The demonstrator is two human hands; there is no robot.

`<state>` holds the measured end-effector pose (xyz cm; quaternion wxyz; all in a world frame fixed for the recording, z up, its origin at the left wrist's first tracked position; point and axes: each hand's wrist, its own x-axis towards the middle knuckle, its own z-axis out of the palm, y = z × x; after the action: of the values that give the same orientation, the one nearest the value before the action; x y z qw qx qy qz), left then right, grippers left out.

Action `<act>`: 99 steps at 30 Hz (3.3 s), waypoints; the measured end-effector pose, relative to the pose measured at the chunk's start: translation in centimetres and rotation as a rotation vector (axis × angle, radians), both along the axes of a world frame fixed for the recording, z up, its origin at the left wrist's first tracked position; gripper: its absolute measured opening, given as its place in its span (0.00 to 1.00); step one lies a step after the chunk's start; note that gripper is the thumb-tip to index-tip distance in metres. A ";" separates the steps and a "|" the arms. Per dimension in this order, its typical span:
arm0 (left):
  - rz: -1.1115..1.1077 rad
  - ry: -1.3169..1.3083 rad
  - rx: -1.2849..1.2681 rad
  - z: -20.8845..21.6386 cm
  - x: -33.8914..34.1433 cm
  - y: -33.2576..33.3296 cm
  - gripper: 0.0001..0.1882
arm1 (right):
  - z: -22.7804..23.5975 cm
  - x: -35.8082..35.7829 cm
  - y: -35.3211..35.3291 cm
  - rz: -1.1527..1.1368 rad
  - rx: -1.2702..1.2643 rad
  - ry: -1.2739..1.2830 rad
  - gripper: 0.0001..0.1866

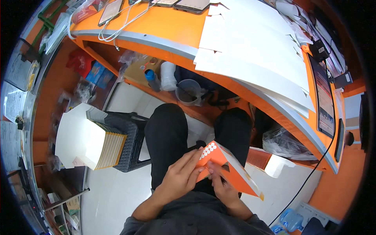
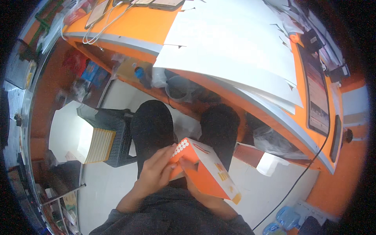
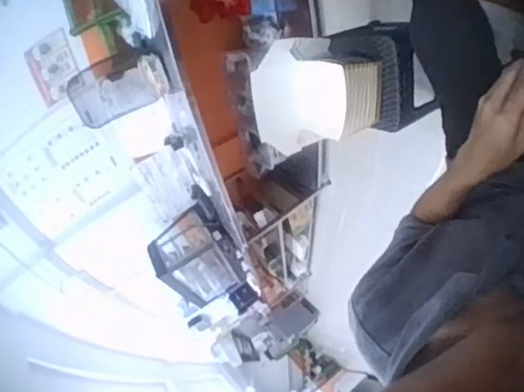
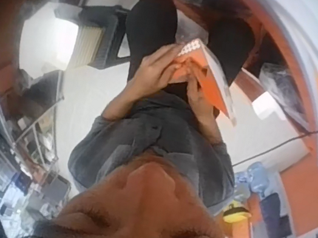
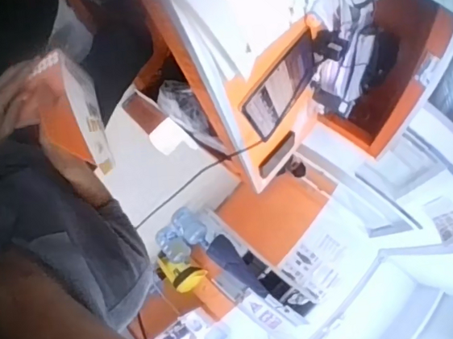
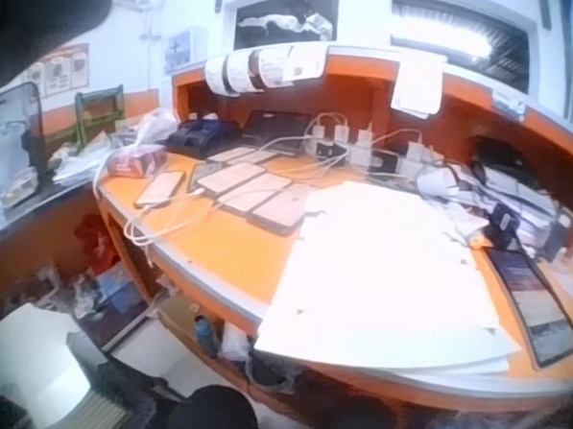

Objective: The person folds cardboard food boxes by hand, interlocking tabs and creasing along lines to form the box shape, and stacks them.

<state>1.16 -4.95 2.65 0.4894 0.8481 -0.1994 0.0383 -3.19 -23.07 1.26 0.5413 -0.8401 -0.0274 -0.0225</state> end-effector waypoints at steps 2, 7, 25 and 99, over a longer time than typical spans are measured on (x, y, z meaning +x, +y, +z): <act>0.038 0.053 -0.055 0.2 -0.3 0.3 0.23 | 0.5 0.3 1.1 0.022 0.052 -0.097 0.12; 0.273 0.313 -0.364 0.9 -0.7 3.5 0.21 | -0.2 -0.5 -1.1 0.014 -0.156 -0.614 0.08; 1.083 0.091 -0.543 4.8 -7.2 23.6 0.16 | 4.1 12.2 20.5 0.765 0.653 0.036 0.31; 0.702 -0.053 0.537 2.9 0.7 23.4 0.27 | -4.2 21.7 34.3 1.078 0.295 -0.006 0.21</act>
<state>1.83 18.40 5.54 0.2037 0.9603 0.0852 0.1707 18.55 11.19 -2.99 0.5879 -0.6225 -0.4513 0.2514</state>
